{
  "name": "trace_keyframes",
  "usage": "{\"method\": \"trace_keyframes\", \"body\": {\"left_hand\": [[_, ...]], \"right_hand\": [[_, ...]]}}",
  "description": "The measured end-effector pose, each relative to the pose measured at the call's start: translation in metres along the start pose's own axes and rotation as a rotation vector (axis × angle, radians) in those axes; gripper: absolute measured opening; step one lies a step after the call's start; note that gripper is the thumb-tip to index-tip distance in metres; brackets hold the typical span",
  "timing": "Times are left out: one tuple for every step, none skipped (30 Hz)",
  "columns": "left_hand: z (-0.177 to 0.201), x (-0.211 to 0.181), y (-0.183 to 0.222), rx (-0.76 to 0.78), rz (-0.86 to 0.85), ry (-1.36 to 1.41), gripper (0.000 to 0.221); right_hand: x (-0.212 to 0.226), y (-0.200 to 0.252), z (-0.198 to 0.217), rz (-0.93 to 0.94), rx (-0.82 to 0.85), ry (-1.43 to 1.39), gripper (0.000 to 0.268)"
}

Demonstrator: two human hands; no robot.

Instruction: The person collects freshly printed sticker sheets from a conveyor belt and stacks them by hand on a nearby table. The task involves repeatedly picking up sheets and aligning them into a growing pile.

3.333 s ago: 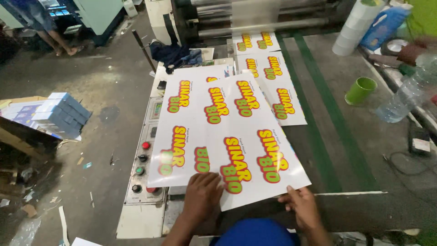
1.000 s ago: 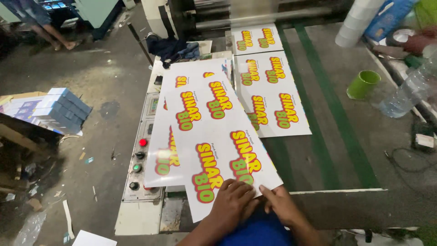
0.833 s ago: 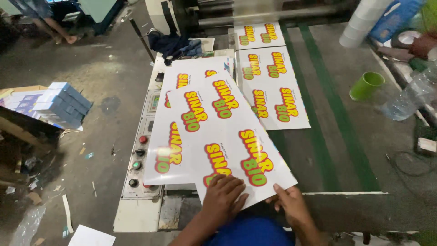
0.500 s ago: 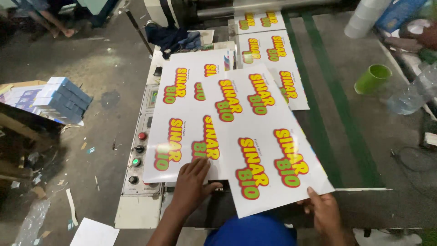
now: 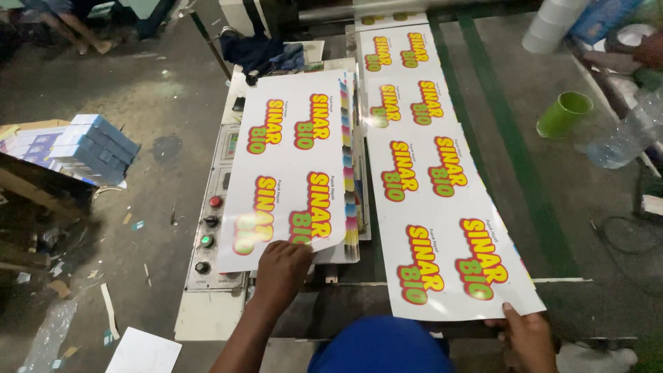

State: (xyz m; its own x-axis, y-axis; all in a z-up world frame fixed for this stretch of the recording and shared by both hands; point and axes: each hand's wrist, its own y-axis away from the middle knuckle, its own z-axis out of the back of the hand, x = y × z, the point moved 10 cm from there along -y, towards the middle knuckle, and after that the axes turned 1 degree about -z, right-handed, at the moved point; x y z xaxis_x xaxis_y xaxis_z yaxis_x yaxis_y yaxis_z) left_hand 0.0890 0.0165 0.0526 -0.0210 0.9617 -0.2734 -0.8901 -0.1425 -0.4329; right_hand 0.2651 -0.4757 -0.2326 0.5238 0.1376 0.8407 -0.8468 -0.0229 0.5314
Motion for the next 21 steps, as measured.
{"method": "trace_keyframes", "body": {"left_hand": [[0.003,-0.002,-0.001,0.004,0.0,0.002,0.008],[0.005,-0.005,-0.002,0.011,-0.004,0.032,0.008],[0.009,-0.007,-0.001,0.018,-0.003,0.06,0.007],[0.01,-0.009,0.0,0.021,0.002,0.062,0.007],[0.012,-0.012,0.0,0.021,-0.016,0.053,0.011],[0.014,-0.016,0.0,0.021,-0.033,0.043,0.016],[0.013,-0.015,0.002,0.015,-0.034,0.041,0.016],[0.012,-0.014,0.004,-0.004,-0.042,0.037,0.017],[0.012,-0.014,0.008,-0.018,-0.053,0.034,0.017],[0.011,-0.014,0.009,-0.018,-0.055,0.032,0.017],[0.01,-0.012,0.008,-0.02,-0.037,0.033,0.016],[0.01,-0.009,0.007,-0.022,-0.019,0.034,0.015],[0.009,-0.01,0.005,-0.025,-0.025,0.036,0.015],[0.01,-0.008,0.005,-0.038,-0.009,0.057,0.014],[0.011,-0.006,0.006,-0.05,0.014,0.077,0.013],[0.012,-0.007,0.006,-0.053,0.015,0.078,0.013],[0.014,-0.008,0.006,-0.066,0.02,0.083,0.013],[0.017,-0.008,0.006,-0.079,0.026,0.088,0.013],[0.018,-0.007,0.006,-0.081,0.028,0.087,0.013],[0.018,-0.008,0.006,-0.077,0.012,0.077,0.014],[0.019,-0.01,0.008,-0.069,-0.002,0.067,0.015]], "right_hand": [[-0.004,0.0,0.002,-0.004,-0.002,0.001,0.038],[-0.006,0.001,0.004,0.023,-0.007,0.01,0.038],[-0.007,0.001,0.005,0.049,-0.007,0.023,0.037],[-0.014,0.001,0.006,0.045,-0.006,0.028,0.037],[-0.018,-0.001,0.006,0.053,-0.009,0.033,0.037],[-0.023,-0.002,0.007,0.061,-0.013,0.039,0.037],[-0.025,-0.009,0.005,0.066,-0.011,0.038,0.037],[-0.028,-0.017,0.002,0.062,0.011,0.024,0.037],[-0.034,-0.022,0.0,0.053,0.03,0.008,0.036],[-0.036,-0.027,-0.005,0.054,0.03,0.005,0.036],[-0.036,-0.034,-0.013,0.06,0.06,0.015,0.035],[-0.036,-0.04,-0.02,0.066,0.09,0.025,0.035],[-0.031,-0.048,-0.027,0.07,0.085,0.022,0.035],[-0.025,-0.055,-0.036,0.102,0.094,0.017,0.035],[-0.018,-0.062,-0.046,0.132,0.108,0.017,0.035],[-0.009,-0.068,-0.052,0.135,0.109,0.019,0.035],[0.004,-0.074,-0.06,0.163,0.117,0.013,0.036],[0.016,-0.08,-0.068,0.192,0.125,0.006,0.037],[0.038,-0.074,-0.077,0.192,0.127,0.008,0.037],[0.057,-0.069,-0.086,0.17,0.132,-0.011,0.038],[0.073,-0.061,-0.095,0.143,0.137,-0.029,0.04]]}}
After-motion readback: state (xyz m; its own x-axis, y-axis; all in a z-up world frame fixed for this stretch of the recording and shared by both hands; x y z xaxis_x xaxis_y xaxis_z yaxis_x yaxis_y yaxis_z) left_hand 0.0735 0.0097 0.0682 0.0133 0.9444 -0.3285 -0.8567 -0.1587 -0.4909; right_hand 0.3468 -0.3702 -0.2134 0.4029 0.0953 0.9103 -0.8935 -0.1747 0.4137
